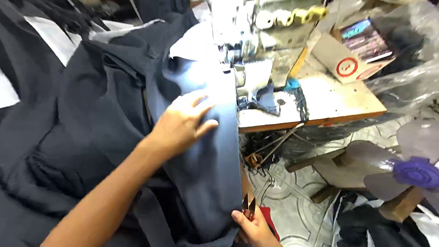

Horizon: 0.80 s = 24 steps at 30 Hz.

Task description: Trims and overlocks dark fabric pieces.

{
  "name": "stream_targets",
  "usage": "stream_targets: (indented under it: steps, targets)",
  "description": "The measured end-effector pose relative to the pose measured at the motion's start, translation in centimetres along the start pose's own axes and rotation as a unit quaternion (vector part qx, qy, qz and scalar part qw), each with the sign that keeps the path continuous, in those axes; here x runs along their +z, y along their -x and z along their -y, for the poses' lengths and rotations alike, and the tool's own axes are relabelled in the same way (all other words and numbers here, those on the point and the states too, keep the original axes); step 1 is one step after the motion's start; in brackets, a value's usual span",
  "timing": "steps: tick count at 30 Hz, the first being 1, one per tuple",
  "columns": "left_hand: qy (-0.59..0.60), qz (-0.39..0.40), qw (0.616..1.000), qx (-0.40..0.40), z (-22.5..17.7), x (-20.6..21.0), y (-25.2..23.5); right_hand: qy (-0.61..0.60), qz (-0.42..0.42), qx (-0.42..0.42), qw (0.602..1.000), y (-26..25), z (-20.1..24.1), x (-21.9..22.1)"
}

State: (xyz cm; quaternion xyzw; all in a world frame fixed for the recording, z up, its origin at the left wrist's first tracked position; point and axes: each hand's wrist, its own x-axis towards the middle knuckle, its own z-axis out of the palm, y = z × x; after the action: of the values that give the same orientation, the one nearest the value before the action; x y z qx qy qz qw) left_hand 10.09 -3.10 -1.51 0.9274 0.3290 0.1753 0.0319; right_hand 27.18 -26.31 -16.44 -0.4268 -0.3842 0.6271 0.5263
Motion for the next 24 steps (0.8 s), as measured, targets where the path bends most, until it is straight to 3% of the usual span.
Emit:
stream_targets:
  steps: [3, 13, 17, 24]
  targets:
    - [-0.059, 0.071, 0.992, -0.084, 3.9, -1.0, -4.8, -0.002, -0.004, -0.032, 0.999, -2.9, -0.1, -0.9]
    - [-0.096, 0.241, 0.946, -0.194, 8.7, -2.3, -13.3, 0.055, -0.042, -0.089, 0.994, -12.8, 3.5, -2.5]
    - [-0.073, 0.27, 0.93, -0.24, 10.3, -2.2, -16.7, 0.074, -0.051, -0.104, 0.99, -16.2, 6.3, -2.3]
    - [-0.081, 0.247, 0.929, -0.265, 13.2, -1.7, -20.7, 0.062, -0.1, -0.051, 0.992, -20.6, 11.3, -0.6]
